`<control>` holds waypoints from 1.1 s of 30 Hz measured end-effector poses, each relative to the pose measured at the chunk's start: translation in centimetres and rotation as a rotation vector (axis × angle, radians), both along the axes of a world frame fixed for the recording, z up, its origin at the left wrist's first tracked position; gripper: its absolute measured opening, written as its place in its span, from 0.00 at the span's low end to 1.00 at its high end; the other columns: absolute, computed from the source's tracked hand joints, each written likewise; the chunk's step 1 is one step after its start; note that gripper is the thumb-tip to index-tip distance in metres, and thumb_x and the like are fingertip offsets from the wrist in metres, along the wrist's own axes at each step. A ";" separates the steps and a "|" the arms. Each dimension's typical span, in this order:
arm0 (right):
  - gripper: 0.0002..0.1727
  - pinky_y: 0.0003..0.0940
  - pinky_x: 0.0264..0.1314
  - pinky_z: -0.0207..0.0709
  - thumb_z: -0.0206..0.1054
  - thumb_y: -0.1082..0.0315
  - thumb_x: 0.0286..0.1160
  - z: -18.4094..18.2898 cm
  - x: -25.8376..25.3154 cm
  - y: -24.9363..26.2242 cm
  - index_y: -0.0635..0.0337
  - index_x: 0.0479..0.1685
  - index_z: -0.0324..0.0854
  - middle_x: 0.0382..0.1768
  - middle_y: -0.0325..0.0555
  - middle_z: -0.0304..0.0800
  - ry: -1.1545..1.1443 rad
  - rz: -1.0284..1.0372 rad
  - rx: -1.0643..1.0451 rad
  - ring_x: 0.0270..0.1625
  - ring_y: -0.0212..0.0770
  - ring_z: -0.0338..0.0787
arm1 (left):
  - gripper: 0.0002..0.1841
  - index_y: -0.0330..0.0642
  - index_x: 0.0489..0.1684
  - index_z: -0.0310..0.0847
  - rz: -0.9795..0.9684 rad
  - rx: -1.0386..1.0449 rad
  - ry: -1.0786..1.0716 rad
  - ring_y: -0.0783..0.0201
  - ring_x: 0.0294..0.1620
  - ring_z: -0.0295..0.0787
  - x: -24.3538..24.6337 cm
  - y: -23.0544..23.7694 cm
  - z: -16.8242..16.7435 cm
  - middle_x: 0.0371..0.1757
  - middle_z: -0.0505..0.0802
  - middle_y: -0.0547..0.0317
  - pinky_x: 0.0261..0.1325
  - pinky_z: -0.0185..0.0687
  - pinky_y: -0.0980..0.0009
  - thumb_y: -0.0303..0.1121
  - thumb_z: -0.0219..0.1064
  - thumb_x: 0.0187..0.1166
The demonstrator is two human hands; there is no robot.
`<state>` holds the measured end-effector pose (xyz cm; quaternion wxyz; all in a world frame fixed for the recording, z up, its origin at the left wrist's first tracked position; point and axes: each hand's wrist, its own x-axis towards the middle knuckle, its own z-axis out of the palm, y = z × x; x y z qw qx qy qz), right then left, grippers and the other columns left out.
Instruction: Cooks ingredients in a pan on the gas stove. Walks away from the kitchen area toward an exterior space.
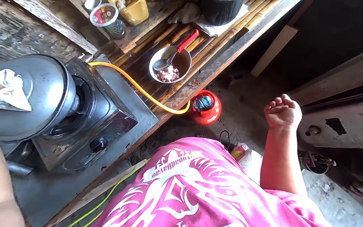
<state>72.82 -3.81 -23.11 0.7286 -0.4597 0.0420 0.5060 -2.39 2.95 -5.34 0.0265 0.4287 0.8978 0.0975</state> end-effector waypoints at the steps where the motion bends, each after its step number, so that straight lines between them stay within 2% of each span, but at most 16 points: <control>1: 0.08 0.25 0.29 0.80 0.53 0.64 0.84 0.0 -0.1 0.1 0.45 0.37 0.76 0.22 0.32 0.81 0.002 0.004 0.007 0.23 0.29 0.83 | 0.21 0.22 0.69 0.70 -0.033 -0.078 0.026 0.29 0.67 0.80 -1.3 0.2 0.0 0.62 0.84 0.20 0.65 0.74 0.35 0.13 0.59 0.75; 3: 0.09 0.25 0.30 0.80 0.53 0.64 0.84 0.1 -0.3 0.3 0.45 0.37 0.76 0.22 0.32 0.81 0.012 0.007 0.016 0.23 0.30 0.83 | 0.23 0.22 0.69 0.73 -0.037 -0.164 0.062 0.25 0.66 0.80 -2.4 0.5 0.4 0.60 0.85 0.20 0.64 0.73 0.30 0.13 0.65 0.72; 7: 0.08 0.24 0.30 0.80 0.53 0.64 0.84 0.3 -1.2 0.8 0.44 0.36 0.76 0.22 0.32 0.81 0.007 0.028 -0.009 0.24 0.29 0.83 | 0.20 0.20 0.64 0.75 -0.048 -0.202 0.094 0.24 0.66 0.80 -1.9 0.8 1.1 0.59 0.85 0.18 0.65 0.71 0.28 0.15 0.69 0.72; 8: 0.08 0.24 0.30 0.80 0.54 0.64 0.84 0.4 -1.4 0.8 0.44 0.37 0.76 0.22 0.32 0.80 0.002 0.032 -0.017 0.24 0.29 0.83 | 0.20 0.22 0.64 0.77 -0.031 -0.236 0.112 0.24 0.68 0.79 -1.0 1.0 1.5 0.61 0.85 0.18 0.68 0.69 0.27 0.17 0.70 0.74; 10: 0.07 0.25 0.30 0.80 0.56 0.64 0.84 0.4 -2.0 0.9 0.45 0.37 0.76 0.23 0.32 0.80 -0.008 0.046 -0.014 0.24 0.30 0.82 | 0.19 0.31 0.67 0.80 0.024 -0.336 0.165 0.26 0.74 0.77 0.4 1.6 2.2 0.67 0.84 0.22 0.74 0.65 0.26 0.23 0.72 0.77; 12: 0.07 0.24 0.28 0.80 0.56 0.63 0.84 0.1 -2.3 1.5 0.45 0.37 0.76 0.23 0.32 0.81 -0.035 0.076 -0.014 0.23 0.29 0.82 | 0.17 0.35 0.61 0.85 -0.112 -0.301 0.201 0.18 0.66 0.79 -1.0 0.8 2.4 0.60 0.86 0.18 0.64 0.65 0.17 0.30 0.75 0.76; 13: 0.07 0.24 0.28 0.80 0.54 0.63 0.85 0.1 -2.6 1.8 0.46 0.39 0.76 0.23 0.33 0.82 -0.080 0.110 -0.014 0.23 0.29 0.83 | 0.17 0.37 0.61 0.86 -0.131 -0.299 0.194 0.17 0.66 0.79 -0.1 0.5 2.9 0.60 0.86 0.18 0.63 0.64 0.16 0.32 0.75 0.77; 15: 0.09 0.27 0.32 0.82 0.48 0.64 0.91 0.3 -3.3 2.3 0.50 0.52 0.74 0.27 0.34 0.84 -0.247 0.240 0.023 0.27 0.30 0.85 | 0.17 0.38 0.62 0.86 -0.111 -0.302 0.160 0.18 0.66 0.79 2.0 0.2 3.6 0.60 0.87 0.20 0.64 0.65 0.16 0.32 0.75 0.77; 17: 0.11 0.28 0.34 0.85 0.47 0.67 0.89 0.4 -4.7 3.4 0.54 0.58 0.73 0.30 0.35 0.86 -0.380 0.372 0.082 0.30 0.31 0.87 | 0.18 0.35 0.61 0.85 -0.101 -0.292 0.149 0.21 0.65 0.81 3.0 0.2 3.6 0.60 0.88 0.23 0.64 0.69 0.19 0.30 0.76 0.74; 21: 0.11 0.27 0.32 0.86 0.46 0.70 0.87 1.5 -8.5 6.2 0.54 0.52 0.75 0.29 0.35 0.90 -0.426 0.520 0.173 0.29 0.31 0.90 | 0.19 0.33 0.62 0.84 -0.067 -0.277 0.164 0.26 0.68 0.82 4.4 -0.4 3.7 0.63 0.88 0.27 0.67 0.73 0.24 0.28 0.74 0.73; 25: 0.11 0.26 0.32 0.87 0.48 0.71 0.84 2.4 -11.3 9.1 0.54 0.51 0.76 0.30 0.35 0.90 -0.469 0.616 0.256 0.29 0.31 0.90 | 0.19 0.34 0.64 0.84 -0.040 -0.267 0.187 0.28 0.68 0.83 5.5 -0.8 3.8 0.64 0.88 0.30 0.65 0.75 0.26 0.27 0.71 0.74; 28: 0.10 0.26 0.34 0.85 0.53 0.69 0.82 3.6 -12.8 11.9 0.58 0.53 0.78 0.33 0.35 0.91 -0.634 0.685 0.314 0.30 0.30 0.90 | 0.17 0.32 0.61 0.84 -0.039 -0.255 0.233 0.30 0.66 0.85 5.6 -1.2 3.3 0.63 0.88 0.31 0.64 0.78 0.29 0.27 0.69 0.76; 33: 0.15 0.26 0.44 0.83 0.60 0.68 0.77 7.1 -16.0 17.1 0.64 0.57 0.80 0.45 0.41 0.88 -0.947 0.790 0.404 0.41 0.28 0.88 | 0.15 0.32 0.61 0.83 -0.018 -0.263 0.256 0.33 0.69 0.84 6.5 -1.5 3.5 0.65 0.87 0.33 0.68 0.78 0.33 0.28 0.67 0.79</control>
